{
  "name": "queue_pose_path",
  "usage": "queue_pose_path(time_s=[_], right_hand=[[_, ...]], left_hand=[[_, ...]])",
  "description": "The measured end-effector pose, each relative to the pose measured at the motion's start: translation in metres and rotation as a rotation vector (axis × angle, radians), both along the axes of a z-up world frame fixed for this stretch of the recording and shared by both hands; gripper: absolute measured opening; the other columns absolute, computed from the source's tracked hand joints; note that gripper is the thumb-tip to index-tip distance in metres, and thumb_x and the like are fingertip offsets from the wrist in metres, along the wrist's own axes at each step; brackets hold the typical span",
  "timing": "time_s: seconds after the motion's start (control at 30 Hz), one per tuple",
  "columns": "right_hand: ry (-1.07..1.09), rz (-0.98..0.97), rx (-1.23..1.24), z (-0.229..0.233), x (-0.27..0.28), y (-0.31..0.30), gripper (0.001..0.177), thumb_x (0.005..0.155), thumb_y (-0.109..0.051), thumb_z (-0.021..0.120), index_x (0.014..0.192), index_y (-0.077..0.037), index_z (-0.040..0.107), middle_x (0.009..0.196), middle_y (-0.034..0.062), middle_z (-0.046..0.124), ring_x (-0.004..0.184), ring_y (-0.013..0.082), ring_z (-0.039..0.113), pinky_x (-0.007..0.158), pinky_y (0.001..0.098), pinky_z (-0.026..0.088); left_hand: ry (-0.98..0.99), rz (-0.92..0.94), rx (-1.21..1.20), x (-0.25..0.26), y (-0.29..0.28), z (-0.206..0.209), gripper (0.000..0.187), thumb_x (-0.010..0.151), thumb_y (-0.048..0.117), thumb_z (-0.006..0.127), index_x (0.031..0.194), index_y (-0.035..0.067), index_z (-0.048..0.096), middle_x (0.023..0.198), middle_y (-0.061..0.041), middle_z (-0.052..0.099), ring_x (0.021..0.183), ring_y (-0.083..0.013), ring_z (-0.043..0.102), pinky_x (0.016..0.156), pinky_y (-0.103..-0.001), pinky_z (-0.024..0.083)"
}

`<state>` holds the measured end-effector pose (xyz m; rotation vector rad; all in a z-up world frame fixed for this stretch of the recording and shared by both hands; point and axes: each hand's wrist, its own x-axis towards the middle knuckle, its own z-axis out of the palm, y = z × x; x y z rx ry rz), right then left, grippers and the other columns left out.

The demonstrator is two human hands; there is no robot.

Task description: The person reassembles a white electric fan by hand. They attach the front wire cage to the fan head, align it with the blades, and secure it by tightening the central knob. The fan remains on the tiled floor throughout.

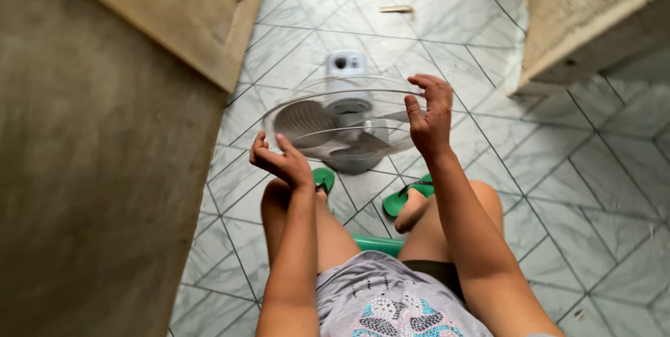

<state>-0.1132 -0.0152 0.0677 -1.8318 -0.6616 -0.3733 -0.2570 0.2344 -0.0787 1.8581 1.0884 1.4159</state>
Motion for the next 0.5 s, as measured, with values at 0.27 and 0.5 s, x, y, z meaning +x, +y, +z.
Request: queue_pose_path(time_s=[0.27,0.5], right_hand=[[-0.472,0.214,-0.358,0.037,-0.049,0.112,0.027,0.091,-0.011,0.071,0.118,-0.014,0.070,0.135,0.0127,0.058,0.142,0.0376,0.041,0.123,0.0683,0.013],[-0.700,0.561,-0.769,0.003,-0.073,0.210,0.017,0.091,-0.010,0.063,0.105,-0.012,0.073,0.134,0.0107,0.060,0.146,0.0345,0.043,0.122,0.0749,0.007]], left_hand=[[-0.555,0.110,-1.400,0.021,0.070,-0.131,0.028,0.099,0.020,0.061,0.126,0.012,0.061,0.114,-0.009,0.057,0.101,-0.0254,0.053,0.086,-0.040,0.046],[-0.942,0.059,-1.654,0.020,0.106,-0.143,0.030,0.092,0.016,0.058,0.121,0.020,0.066,0.106,-0.001,0.061,0.095,-0.0207,0.056,0.077,-0.040,0.048]])
